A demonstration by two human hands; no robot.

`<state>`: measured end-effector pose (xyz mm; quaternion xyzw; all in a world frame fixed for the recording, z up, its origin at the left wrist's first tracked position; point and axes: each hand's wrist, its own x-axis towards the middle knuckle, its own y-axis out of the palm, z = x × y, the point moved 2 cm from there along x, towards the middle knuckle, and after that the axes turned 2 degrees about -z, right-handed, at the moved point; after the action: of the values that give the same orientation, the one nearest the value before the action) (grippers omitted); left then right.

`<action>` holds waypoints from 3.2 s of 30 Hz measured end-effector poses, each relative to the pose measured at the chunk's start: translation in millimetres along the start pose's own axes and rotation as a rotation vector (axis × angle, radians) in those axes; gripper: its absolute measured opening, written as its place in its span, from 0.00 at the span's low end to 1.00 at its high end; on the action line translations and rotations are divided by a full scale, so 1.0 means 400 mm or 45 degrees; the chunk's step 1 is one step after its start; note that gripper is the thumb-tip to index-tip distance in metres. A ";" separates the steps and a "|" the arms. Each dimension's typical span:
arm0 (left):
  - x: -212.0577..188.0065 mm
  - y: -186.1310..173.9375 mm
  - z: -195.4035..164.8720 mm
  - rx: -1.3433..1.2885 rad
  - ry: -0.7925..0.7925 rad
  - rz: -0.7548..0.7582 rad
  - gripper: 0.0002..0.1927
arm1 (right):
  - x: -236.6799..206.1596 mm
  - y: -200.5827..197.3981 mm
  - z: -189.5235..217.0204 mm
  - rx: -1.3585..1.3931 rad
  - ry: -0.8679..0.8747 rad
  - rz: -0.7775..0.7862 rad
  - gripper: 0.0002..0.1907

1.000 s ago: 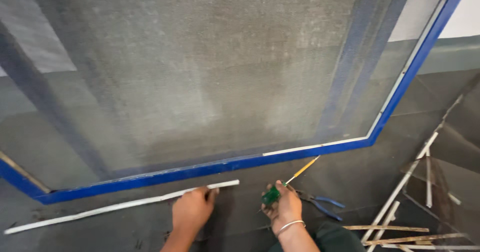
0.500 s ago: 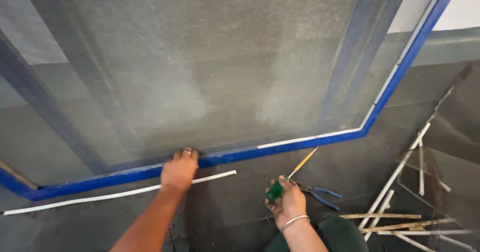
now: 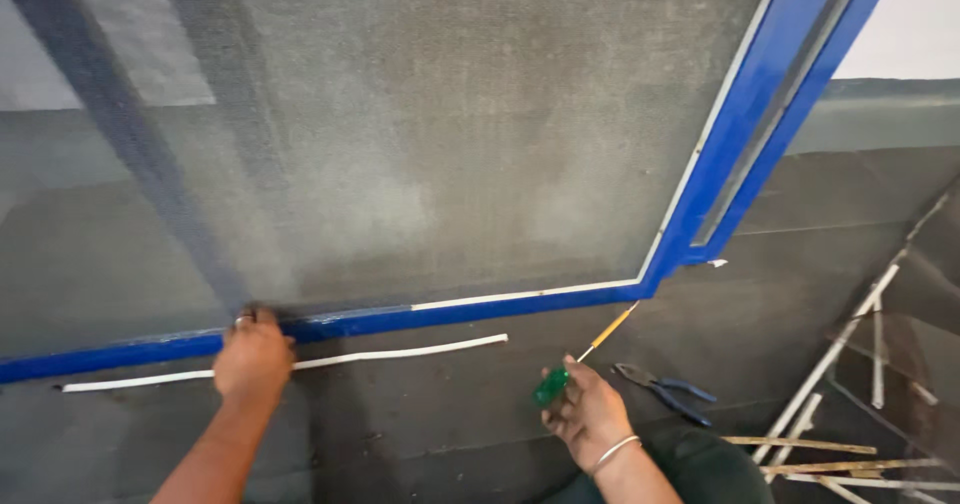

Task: The person sits on the floor and uses a screwdriver to press a white rubber spline into the channel of a blue window screen frame, working along the bottom edge. They briefly pick up pliers, then continue pressing the spline into place along the frame.

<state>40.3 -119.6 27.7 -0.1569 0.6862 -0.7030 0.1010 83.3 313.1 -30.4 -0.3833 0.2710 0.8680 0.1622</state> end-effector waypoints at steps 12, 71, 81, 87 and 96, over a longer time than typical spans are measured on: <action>-0.192 -0.004 -0.094 -1.448 0.173 0.530 0.25 | -0.144 0.344 -0.216 -0.773 0.050 0.401 0.28; 0.206 0.275 0.205 -2.185 -1.380 -0.209 0.27 | 0.406 0.009 0.302 -0.816 -0.784 -0.755 0.37; 0.206 0.279 0.204 -2.190 -1.364 -0.214 0.26 | 0.414 -0.002 0.302 -0.811 -0.807 -0.740 0.37; 0.211 0.288 0.209 -2.178 -1.389 -0.203 0.24 | 0.432 -0.015 0.303 -0.792 -0.814 -0.741 0.37; 0.201 0.276 0.210 -2.001 -1.400 0.011 0.27 | 0.423 -0.012 0.312 -0.726 -0.806 -0.771 0.37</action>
<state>-12.2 -230.9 -74.9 -0.4853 0.8189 0.1305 0.2773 -97.0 403.8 -89.8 -0.1924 -0.1613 0.8948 0.3691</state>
